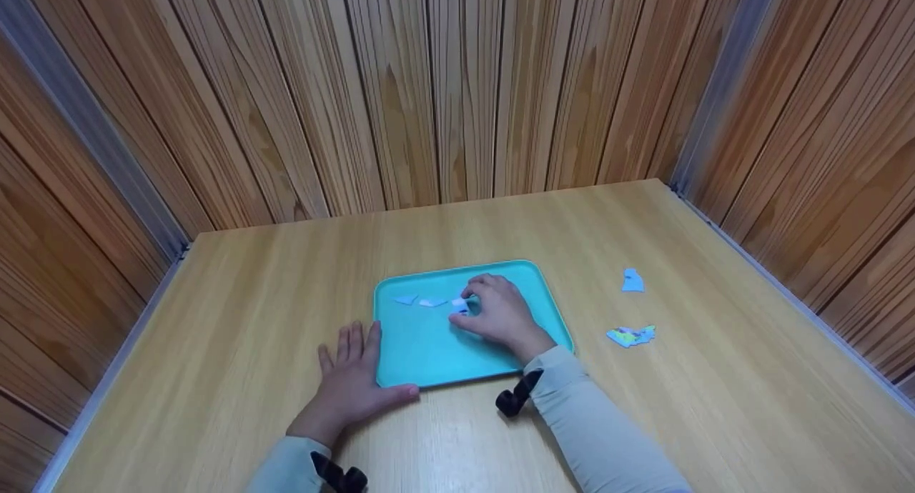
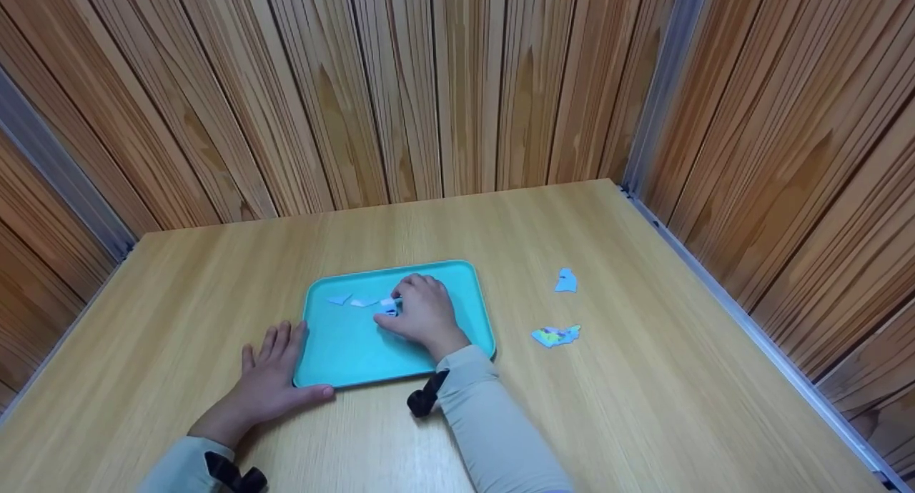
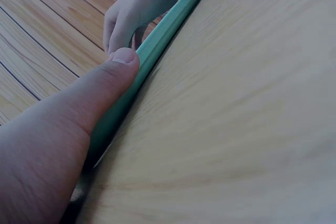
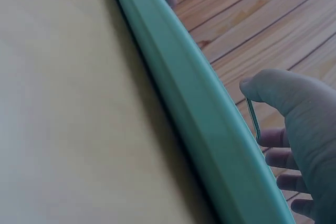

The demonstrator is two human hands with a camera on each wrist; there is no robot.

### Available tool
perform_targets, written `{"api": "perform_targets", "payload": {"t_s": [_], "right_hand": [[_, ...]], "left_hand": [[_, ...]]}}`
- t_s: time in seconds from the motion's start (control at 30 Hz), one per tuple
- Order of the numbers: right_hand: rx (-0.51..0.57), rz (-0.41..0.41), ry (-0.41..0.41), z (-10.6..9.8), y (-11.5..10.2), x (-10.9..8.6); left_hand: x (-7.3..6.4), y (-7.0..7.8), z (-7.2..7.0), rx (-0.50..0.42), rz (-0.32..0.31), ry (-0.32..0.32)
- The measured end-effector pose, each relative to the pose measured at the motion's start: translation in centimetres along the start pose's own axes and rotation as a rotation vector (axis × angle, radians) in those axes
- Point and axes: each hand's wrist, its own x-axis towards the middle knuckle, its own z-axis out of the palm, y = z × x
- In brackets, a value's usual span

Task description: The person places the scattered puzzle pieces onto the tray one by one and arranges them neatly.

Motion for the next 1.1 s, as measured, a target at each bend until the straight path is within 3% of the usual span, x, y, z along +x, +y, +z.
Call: {"api": "perform_targets", "payload": {"t_s": [0.33, 1.1], "right_hand": [[-0.017, -0.002, -0.025, 1.5, -2.6, 0.5], [-0.083, -0.013, 0.036, 5.0, -7.3, 1.1]], "left_hand": [[0.1, 0.1, 0.1, 0.006, -0.003, -0.004], [0.1, 0.1, 0.0, 0.025, -0.008, -0.005]]}}
